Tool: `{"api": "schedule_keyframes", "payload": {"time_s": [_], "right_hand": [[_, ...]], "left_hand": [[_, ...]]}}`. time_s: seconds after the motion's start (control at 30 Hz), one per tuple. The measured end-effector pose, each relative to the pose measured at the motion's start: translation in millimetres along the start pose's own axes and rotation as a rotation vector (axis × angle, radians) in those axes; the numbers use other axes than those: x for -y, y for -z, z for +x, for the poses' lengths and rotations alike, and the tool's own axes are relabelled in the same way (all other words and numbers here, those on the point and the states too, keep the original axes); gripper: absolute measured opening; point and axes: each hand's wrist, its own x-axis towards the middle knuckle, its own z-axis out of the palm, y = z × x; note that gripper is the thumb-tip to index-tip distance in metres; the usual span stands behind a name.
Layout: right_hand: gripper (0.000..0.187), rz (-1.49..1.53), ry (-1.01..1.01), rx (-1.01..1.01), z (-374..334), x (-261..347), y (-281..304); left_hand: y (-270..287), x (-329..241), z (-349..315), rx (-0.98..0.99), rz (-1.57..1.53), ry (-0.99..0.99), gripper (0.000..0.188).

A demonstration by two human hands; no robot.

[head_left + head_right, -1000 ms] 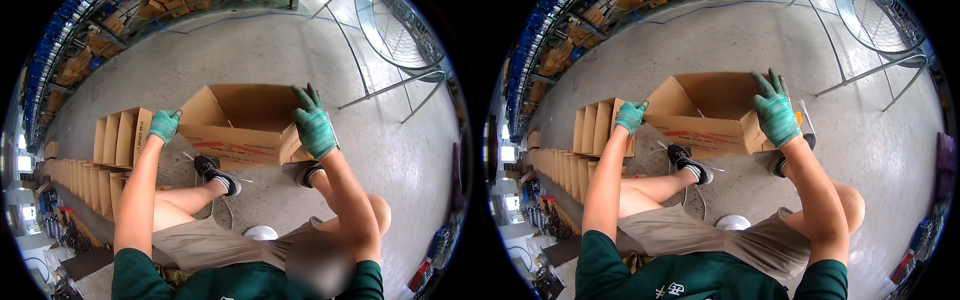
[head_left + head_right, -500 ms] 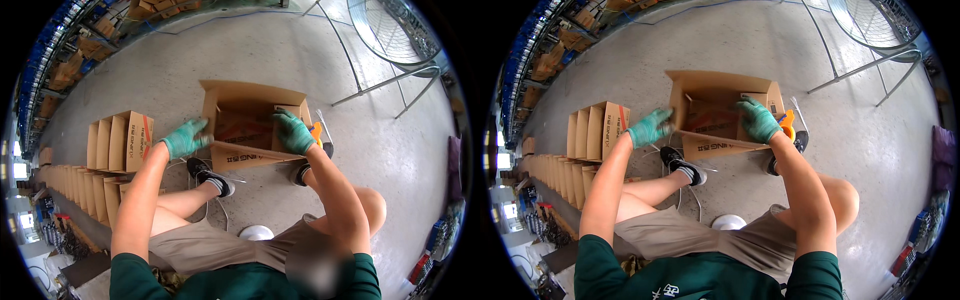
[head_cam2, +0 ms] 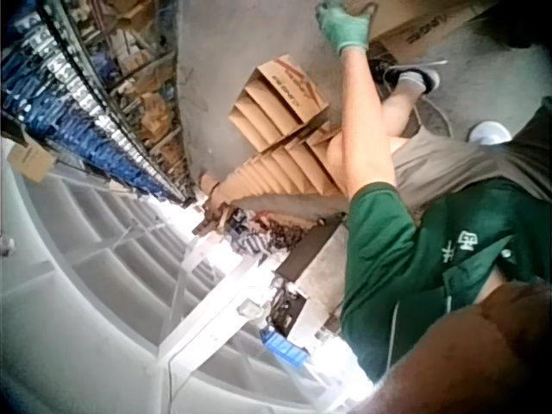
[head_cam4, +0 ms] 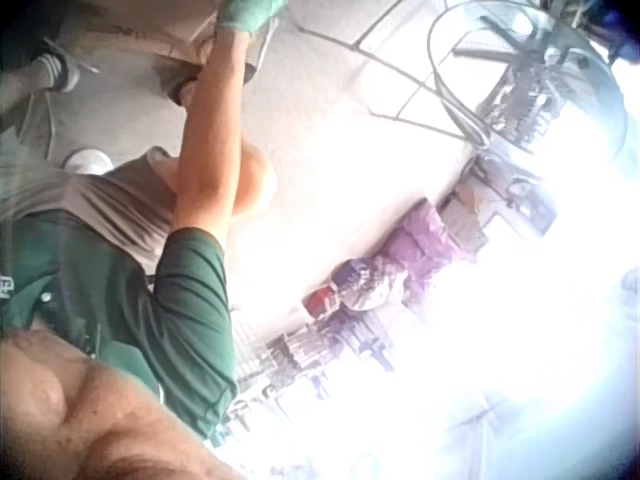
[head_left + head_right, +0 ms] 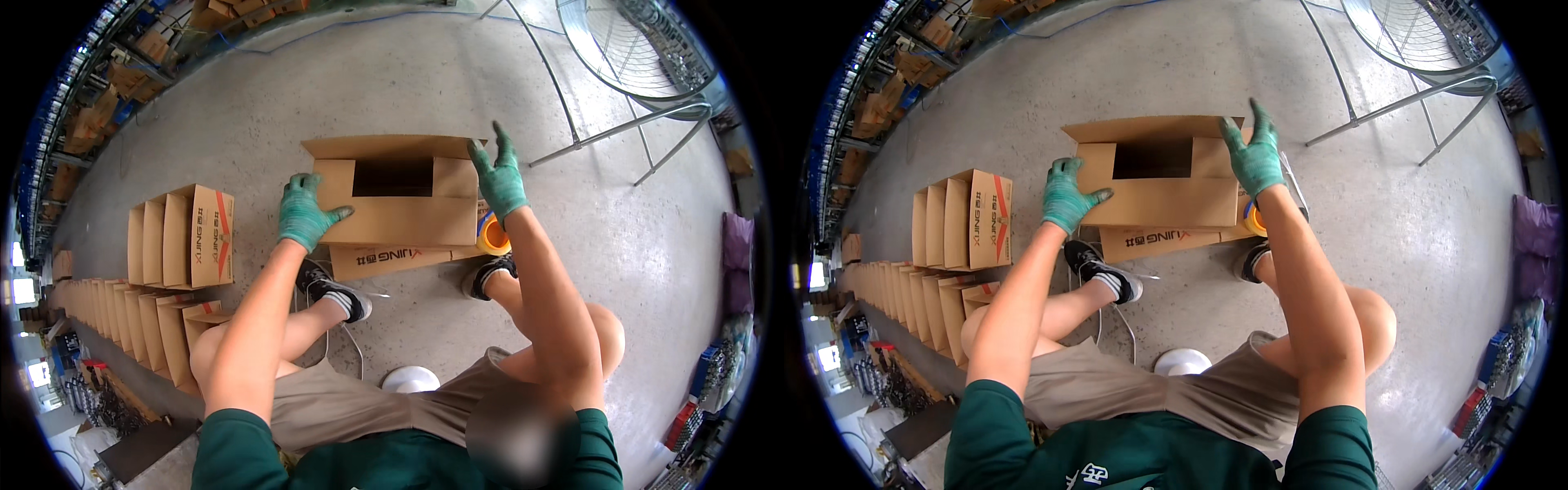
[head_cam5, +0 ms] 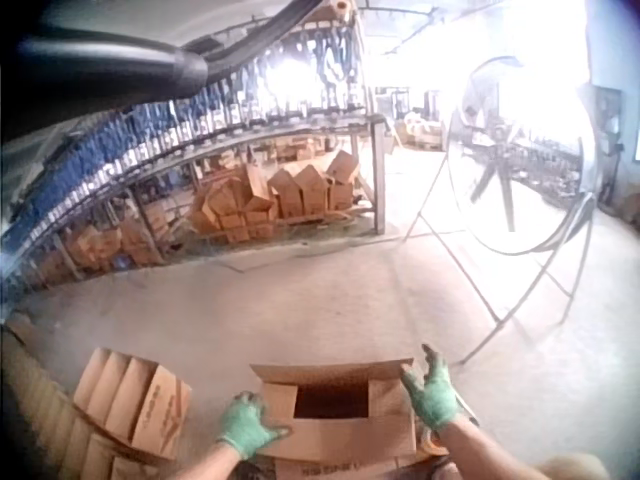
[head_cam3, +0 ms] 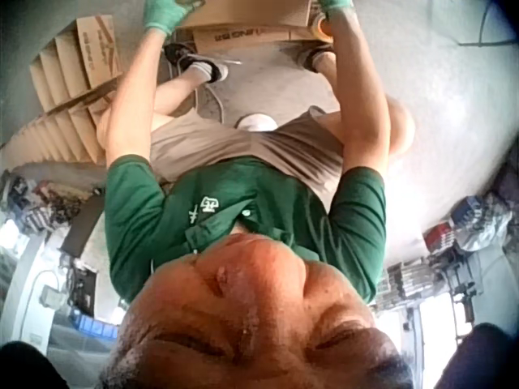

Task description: The person sits on the floor and repeatedly folds the flaps of empty cardboard boxes. They use a handheld tape dispenser to apply tape to the seams of the boxes, securing them shut. The person then places the sealed boxes into a growing stack on the floor.

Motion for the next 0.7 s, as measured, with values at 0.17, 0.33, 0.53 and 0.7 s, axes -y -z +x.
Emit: {"api": "schedule_keyframes", "payload": {"time_s": [0.17,0.33,0.53,0.7], "right_hand": [[0.037,0.231,-0.201,0.222,-10,-27,-12],[0.039,-0.039,0.242,0.256,-35,-71,-24],[0.057,-0.033,0.151,0.332,-34,-70,-27],[0.061,0.249,0.013,0.343,-40,-57,-26]], "left_hand": [[-46,31,-14,-0.059,-0.763,0.145,0.125],[-34,28,-29,-0.052,-0.949,0.134,0.096],[-45,45,-25,0.042,-0.699,0.195,0.060],[-49,50,-28,-0.009,-0.748,0.140,0.063]]}}
